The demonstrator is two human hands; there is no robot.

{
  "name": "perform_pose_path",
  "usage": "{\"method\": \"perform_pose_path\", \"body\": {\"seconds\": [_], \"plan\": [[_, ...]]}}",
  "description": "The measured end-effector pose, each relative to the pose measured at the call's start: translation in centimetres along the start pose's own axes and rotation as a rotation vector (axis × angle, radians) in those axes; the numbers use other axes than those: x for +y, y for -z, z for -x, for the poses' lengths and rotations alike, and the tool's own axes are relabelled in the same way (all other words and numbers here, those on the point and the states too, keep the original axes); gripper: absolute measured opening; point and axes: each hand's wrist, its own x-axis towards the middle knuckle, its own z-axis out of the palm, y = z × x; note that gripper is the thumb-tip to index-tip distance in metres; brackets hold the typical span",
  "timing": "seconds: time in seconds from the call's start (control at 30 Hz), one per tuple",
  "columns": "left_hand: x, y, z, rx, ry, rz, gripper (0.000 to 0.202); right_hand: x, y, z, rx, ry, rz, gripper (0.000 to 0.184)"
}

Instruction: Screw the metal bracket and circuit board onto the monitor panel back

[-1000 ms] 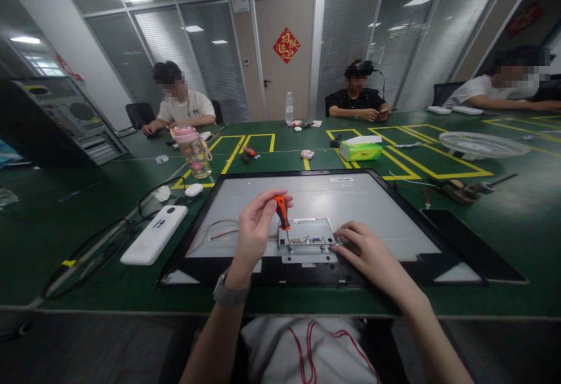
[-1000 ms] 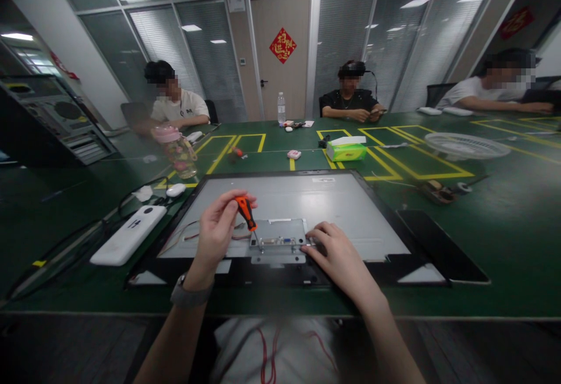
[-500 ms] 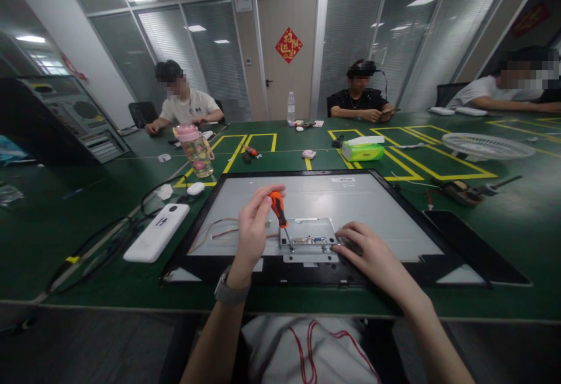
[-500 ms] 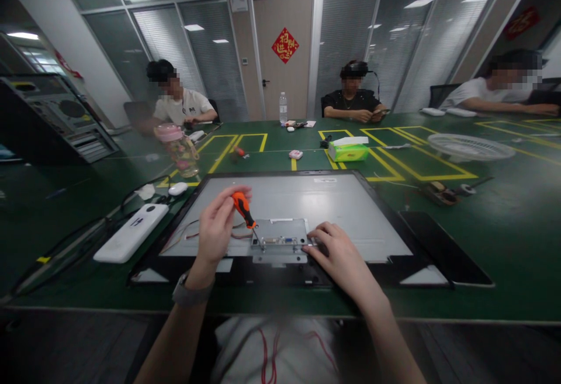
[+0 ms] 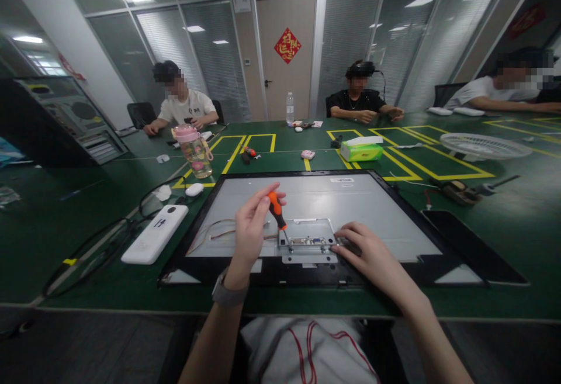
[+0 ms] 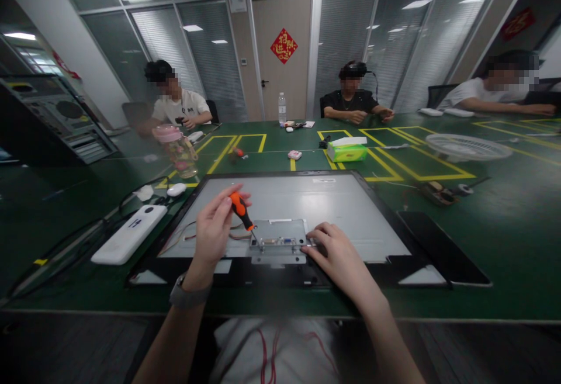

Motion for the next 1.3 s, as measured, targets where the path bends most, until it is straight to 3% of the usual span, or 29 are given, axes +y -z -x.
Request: {"method": "perform_pose_path", "body": {"seconds": [0.1, 0.23, 0.4, 0.5, 0.73, 1.03, 1.17, 1.3], "plan": [[0.1, -0.2, -0.2, 0.005, -0.042, -0.050, 0.028, 0.3, -0.1, 0.0, -0.010, -0.001, 0.004, 0.016], [0.3, -0.3, -0.4, 0.115, -0.205, -0.156, 0.011, 0.4, -0.3, 0.0, -0.017, 0.003, 0.006, 0.016], [0.3, -0.1, -0.2, 0.071, -0.152, -0.144, 0.027, 0.4, -0.2, 0.0, -0.009, 0.014, 0.004, 0.016], [0.4, -0.2, -0.2, 0.055, -0.154, -0.152, 0.020, 0.4, -0.2, 0.0, -0.011, 0.014, 0.005, 0.018], [0.8, -0.7, -0.5, 0.137, -0.244, -0.170, 0.011, 0.4, -0.2, -0.1, -0.028, 0.001, 0.003, 0.018], [0.9, -0.6, -0.3, 0.017, -0.128, -0.141, 0.021, 0.5, -0.2, 0.0, -0.012, 0.006, 0.007, 0.019], [0.4, -0.4, -0.1, -0.089, -0.026, -0.006, 0.027, 0.3, -0.1, 0.0, -0.010, 0.003, 0.008, 0.018], [0.3, -0.6, -0.2, -0.053, -0.098, -0.034, 0.020, 0.3, -0.1, -0.1, -0.020, -0.003, 0.005, 0.018]]}}
